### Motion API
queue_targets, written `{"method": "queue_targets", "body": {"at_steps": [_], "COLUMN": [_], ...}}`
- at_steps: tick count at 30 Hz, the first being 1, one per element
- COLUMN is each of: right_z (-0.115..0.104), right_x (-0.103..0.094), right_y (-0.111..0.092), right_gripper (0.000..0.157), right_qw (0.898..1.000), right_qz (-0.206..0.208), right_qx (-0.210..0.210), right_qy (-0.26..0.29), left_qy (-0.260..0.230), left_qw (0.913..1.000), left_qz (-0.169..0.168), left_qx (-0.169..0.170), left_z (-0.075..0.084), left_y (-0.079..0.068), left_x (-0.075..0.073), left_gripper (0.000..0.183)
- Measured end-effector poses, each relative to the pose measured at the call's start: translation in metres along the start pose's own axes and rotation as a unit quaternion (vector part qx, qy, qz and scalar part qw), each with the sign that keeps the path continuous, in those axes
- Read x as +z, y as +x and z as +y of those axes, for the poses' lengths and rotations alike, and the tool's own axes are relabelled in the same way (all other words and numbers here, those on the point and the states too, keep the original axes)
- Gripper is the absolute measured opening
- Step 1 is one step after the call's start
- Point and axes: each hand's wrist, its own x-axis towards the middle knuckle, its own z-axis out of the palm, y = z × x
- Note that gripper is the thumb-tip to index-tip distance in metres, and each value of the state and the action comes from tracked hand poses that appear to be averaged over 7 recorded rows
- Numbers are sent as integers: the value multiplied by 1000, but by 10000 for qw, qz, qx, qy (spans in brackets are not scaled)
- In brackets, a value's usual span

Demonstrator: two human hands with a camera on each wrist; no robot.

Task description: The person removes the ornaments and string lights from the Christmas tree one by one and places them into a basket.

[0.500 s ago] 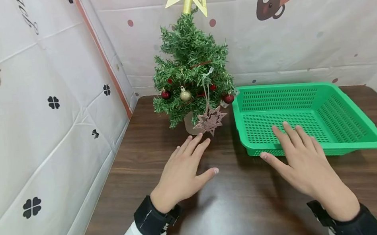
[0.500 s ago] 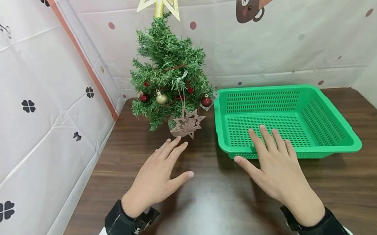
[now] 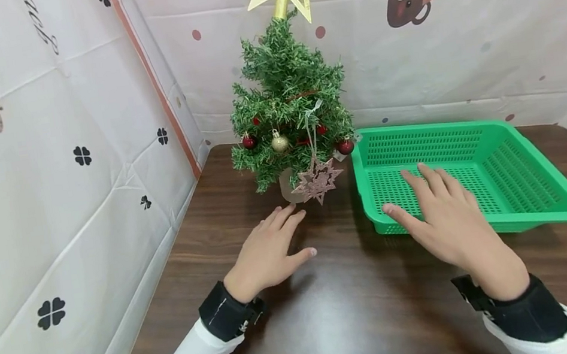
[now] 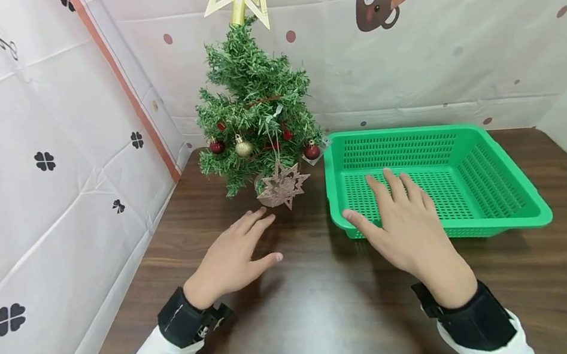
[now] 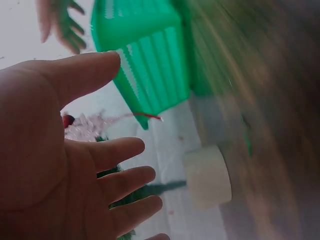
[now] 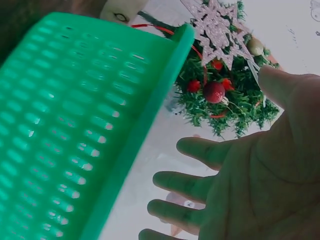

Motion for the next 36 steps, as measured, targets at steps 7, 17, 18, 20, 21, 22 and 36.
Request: {"method": "queue_targets", "body": {"at_steps": [7, 17, 18, 20, 21, 22, 36], "right_z": [-7, -1, -1, -2, -2, -3, -21], "right_x": [-8, -8, -9, -10, -11, -12, -87], "right_y": [12, 14, 14, 15, 15, 15, 64], "right_gripper": [90, 85, 83, 81, 79, 78, 62], "right_qw": [9998, 9999, 9998, 9993, 9991, 9990, 9924], "right_qz": [-208, 52, 79, 119, 119, 109, 682], "right_qx": [41, -16, -46, -82, -92, -91, -455], "right_qy": [42, 149, 197, 334, 389, 423, 922], "left_qy": [-687, -1096, -1260, -1640, -1847, -2037, -4270], "left_qw": [9959, 9600, 9565, 9451, 9379, 9309, 8098], "left_qz": [587, 2561, 2628, 2828, 2936, 3033, 3809], "left_qx": [-14, 280, 155, -10, -26, -14, -1300], "left_z": [-9, -3, -4, -8, -9, -11, -109], "left_y": [7, 61, 69, 81, 86, 90, 115], "left_x": [-38, -168, -176, -187, -190, -193, -129], "left_gripper": [39, 22, 22, 22, 21, 20, 14]}}
